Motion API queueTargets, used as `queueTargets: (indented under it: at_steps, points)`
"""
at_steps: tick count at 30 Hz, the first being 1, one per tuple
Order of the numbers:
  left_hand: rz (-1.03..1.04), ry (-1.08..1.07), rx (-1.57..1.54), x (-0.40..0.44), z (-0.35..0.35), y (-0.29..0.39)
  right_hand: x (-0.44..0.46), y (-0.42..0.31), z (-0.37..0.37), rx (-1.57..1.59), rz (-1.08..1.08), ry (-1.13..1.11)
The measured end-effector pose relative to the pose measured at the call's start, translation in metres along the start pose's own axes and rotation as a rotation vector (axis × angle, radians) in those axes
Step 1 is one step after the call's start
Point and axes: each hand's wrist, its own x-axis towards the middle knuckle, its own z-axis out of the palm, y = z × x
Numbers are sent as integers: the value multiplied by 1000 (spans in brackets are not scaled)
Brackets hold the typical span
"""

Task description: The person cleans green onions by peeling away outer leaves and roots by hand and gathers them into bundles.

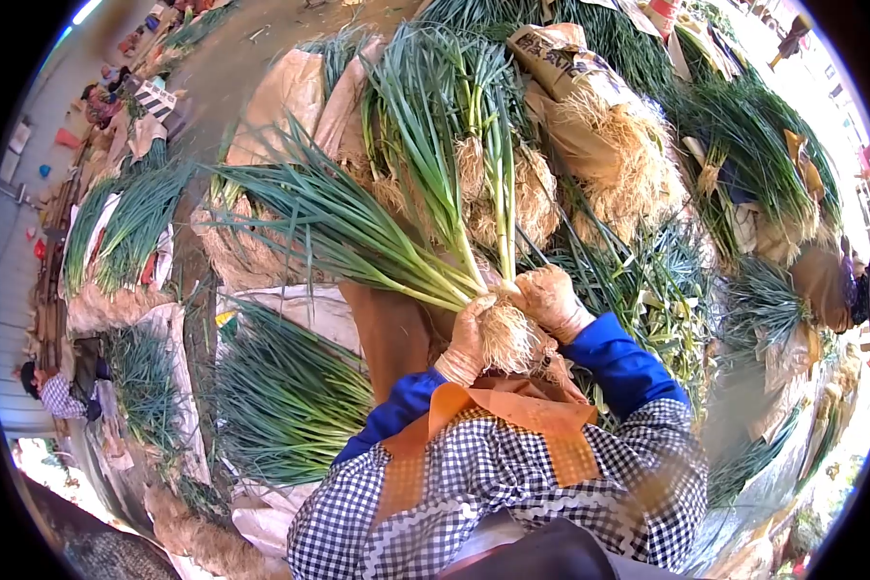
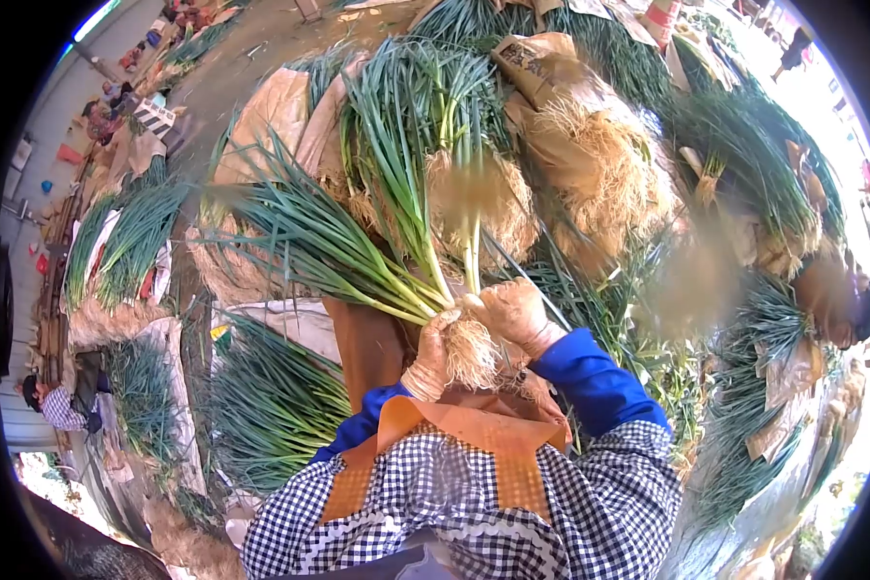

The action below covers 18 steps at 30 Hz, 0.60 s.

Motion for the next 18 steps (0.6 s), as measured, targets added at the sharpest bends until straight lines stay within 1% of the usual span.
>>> queueTargets:
  at_steps: [1,2,3,4,6,7,9,10,11,12,13,14,16,17,18]
  points:
    - [-44,-78,-17,-7,5,4,0,3,-15,-125,-175,-27]
    - [-87,-160,-37,-11,6,10,-9,-1,-18,-311,-185,-337]
    - [-6,-182,-27,0,0,8,-34,8,-14,-234,-273,-443]
    - [-83,-243,-55,-10,12,21,-67,21,-7,-151,-365,-550]
    - [-161,-283,-136,-29,38,44,-123,43,-16,-35,-312,-797]
    - [-151,-290,-145,-27,37,44,-110,46,-29,-42,-326,-801]
    - [-143,-335,-73,-22,27,39,-84,56,-56,-384,434,-1367]
    - [-146,-335,-70,-17,20,35,-78,63,-48,-154,529,-990]
    - [-115,-277,-55,-11,12,28,-51,44,-53,184,646,-575]
    - [-80,-222,-36,-8,7,28,-30,33,-49,394,431,-312]
    - [-39,-196,14,-12,12,30,-4,20,-50,610,430,-296]
    - [-33,-196,19,-15,12,33,11,12,-36,839,475,-219]
    - [-81,-222,157,-22,11,39,41,4,-21,929,541,-143]
    - [-44,-214,218,-14,-5,35,46,0,4,954,578,-156]
    - [-5,-211,278,-4,-19,32,53,-7,17,919,492,-131]
